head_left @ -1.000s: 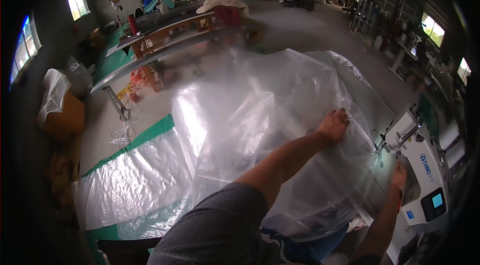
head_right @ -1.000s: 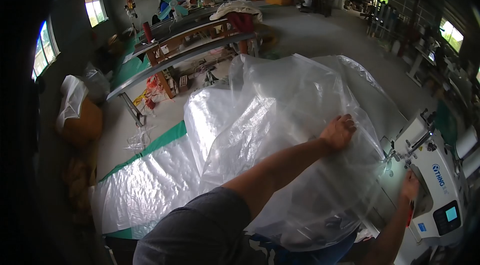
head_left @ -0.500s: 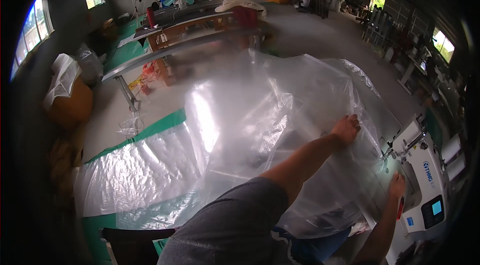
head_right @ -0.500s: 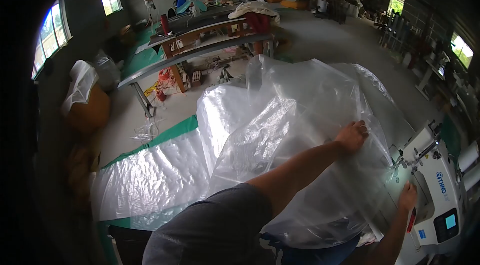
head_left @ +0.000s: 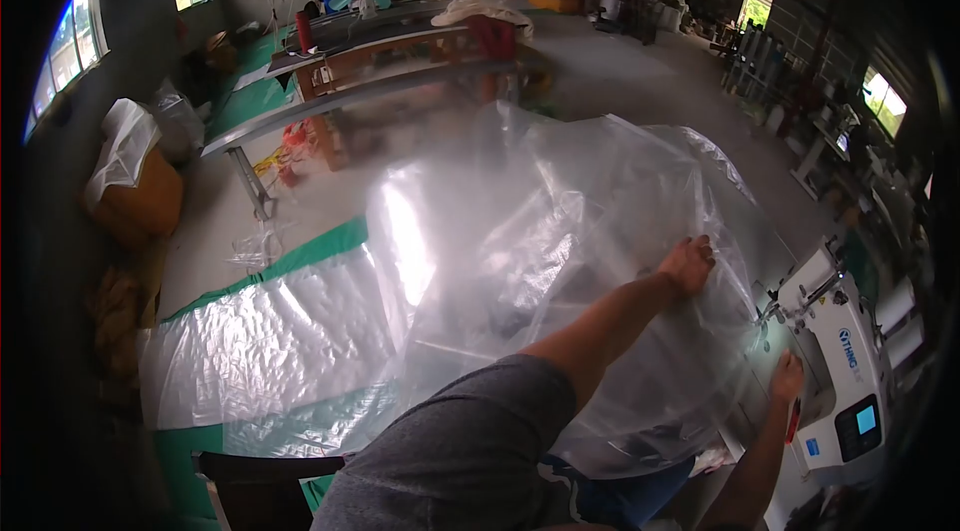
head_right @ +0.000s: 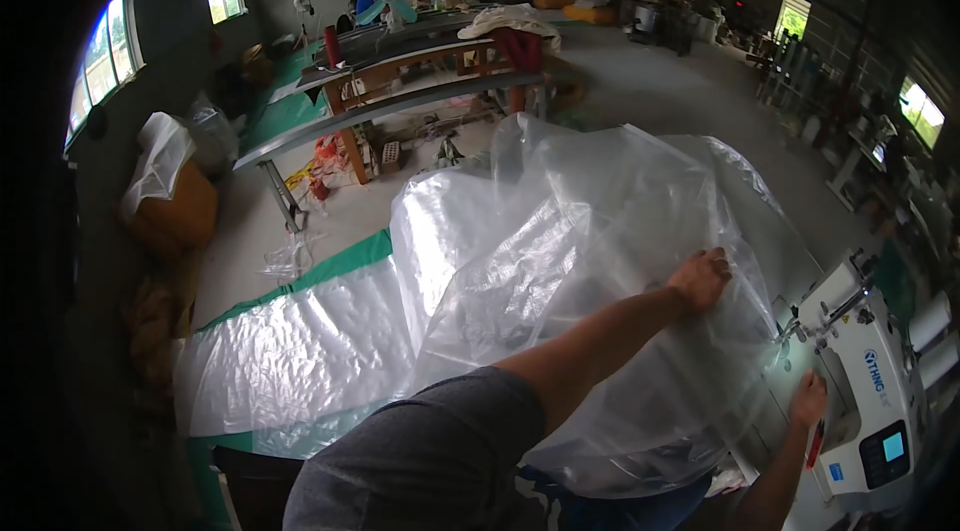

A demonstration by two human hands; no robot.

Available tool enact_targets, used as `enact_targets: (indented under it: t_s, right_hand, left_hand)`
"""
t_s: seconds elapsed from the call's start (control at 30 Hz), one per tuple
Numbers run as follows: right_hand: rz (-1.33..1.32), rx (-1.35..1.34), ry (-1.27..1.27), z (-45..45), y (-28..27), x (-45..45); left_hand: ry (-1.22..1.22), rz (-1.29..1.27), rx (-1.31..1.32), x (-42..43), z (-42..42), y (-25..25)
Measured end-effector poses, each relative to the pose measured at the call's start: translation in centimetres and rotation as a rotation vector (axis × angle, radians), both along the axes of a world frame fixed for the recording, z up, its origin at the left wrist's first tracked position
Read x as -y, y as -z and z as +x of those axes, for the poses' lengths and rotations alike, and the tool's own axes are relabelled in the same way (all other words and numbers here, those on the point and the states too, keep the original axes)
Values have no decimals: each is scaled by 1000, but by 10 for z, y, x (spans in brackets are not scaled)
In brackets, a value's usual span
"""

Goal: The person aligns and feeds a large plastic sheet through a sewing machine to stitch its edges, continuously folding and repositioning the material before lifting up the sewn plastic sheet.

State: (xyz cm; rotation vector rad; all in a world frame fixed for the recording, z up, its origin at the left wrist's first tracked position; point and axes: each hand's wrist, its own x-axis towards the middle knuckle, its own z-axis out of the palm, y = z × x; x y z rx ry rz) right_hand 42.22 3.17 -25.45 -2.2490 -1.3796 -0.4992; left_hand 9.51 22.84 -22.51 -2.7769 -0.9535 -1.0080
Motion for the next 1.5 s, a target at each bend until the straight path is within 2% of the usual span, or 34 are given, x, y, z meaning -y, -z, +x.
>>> enact_targets:
  t_s: [0.17, 0.23, 0.33, 0.4, 0.43, 0.47, 0.5, 0.53, 0.57, 0.6, 0.63, 0.67, 0.7, 0.73, 0.8, 0.83, 0.93, 1.0, 1.03, 1.1, 1.13, 1.27, 1.37, 1.5]
  right_hand:
    - [5, 9, 44, 13, 10, -1]
    - [63, -67, -84, 7, 8, 1]
    - [109, -71, -128, 6, 7, 0]
    - [25, -64, 17, -18, -10, 3]
    - [68, -57, -53, 5, 8, -2]
    - [36, -41, -15, -3, 5, -1]
    - [-49, 3, 89, -21, -7, 1]
    - [-60, -27, 145, -22, -5, 0]
    - [23, 2, 123, -27, -4, 4]
    - [-2, 52, 135, -25, 5, 2]
    - [-162, 108, 240, -42, -8, 8]
    - [-226, -6, 260, -70, -34, 23]
    - [-24, -164, 241, -72, -28, 26]
    - [-136, -70, 239, -74, -21, 30]
    - [-220, -84, 179, -99, -43, 56]
    - [-219, -103, 182, -96, -36, 59]
    - [-168, -89, 133, -96, -22, 49]
    - [-183, -73, 165, -96, -27, 53]
    - [-147, -137, 137, -96, -30, 55]
    - [-215, -131, 132, -95, -31, 55]
    - [-273, -119, 151, -94, -33, 53]
    - [-59, -117, 148, -96, -28, 55]
    - [-39, -167, 132, -101, -38, 61]
    - [-92, -80, 136, -97, -34, 55]
  left_hand:
    - [-12, 25, -19, -2, 3, 4]
    - [-24, 62, -4, -4, 2, 7]
    - [3, -35, -11, -1, -4, 1]
    - [-3, -58, -122, 4, -5, -11]
    - [-31, 29, -75, -7, 5, 7]
    - [-59, 33, -158, -17, 11, 15]
    - [-7, 181, -66, -15, 5, 14]
    - [-12, 329, 80, -39, 17, 55]
    - [40, 438, 95, -31, 10, 46]
    - [15, 305, -120, -40, 13, 40]
    - [61, 300, -65, -7, 1, 5]
    - [79, 146, -174, -13, 5, -3]
    - [143, 252, -155, -30, 7, 10]
    - [147, 330, -179, -37, 8, 22]
    - [82, 257, -141, -28, 4, 19]
    - [89, 259, -158, -21, 4, 17]
    - [-114, 264, -234, 2, 5, 0]
    - [-267, -104, -556, 20, 13, -12]
    - [-291, -112, -556, 26, 10, -3]
    - [-218, -147, -190, 35, 10, 16]
    - [-233, -146, -185, 36, 8, 16]
    - [-223, -205, -197, 41, 11, 6]
    - [-219, -224, -205, 50, 6, 3]
    - [-220, -239, -202, 56, 6, -8]
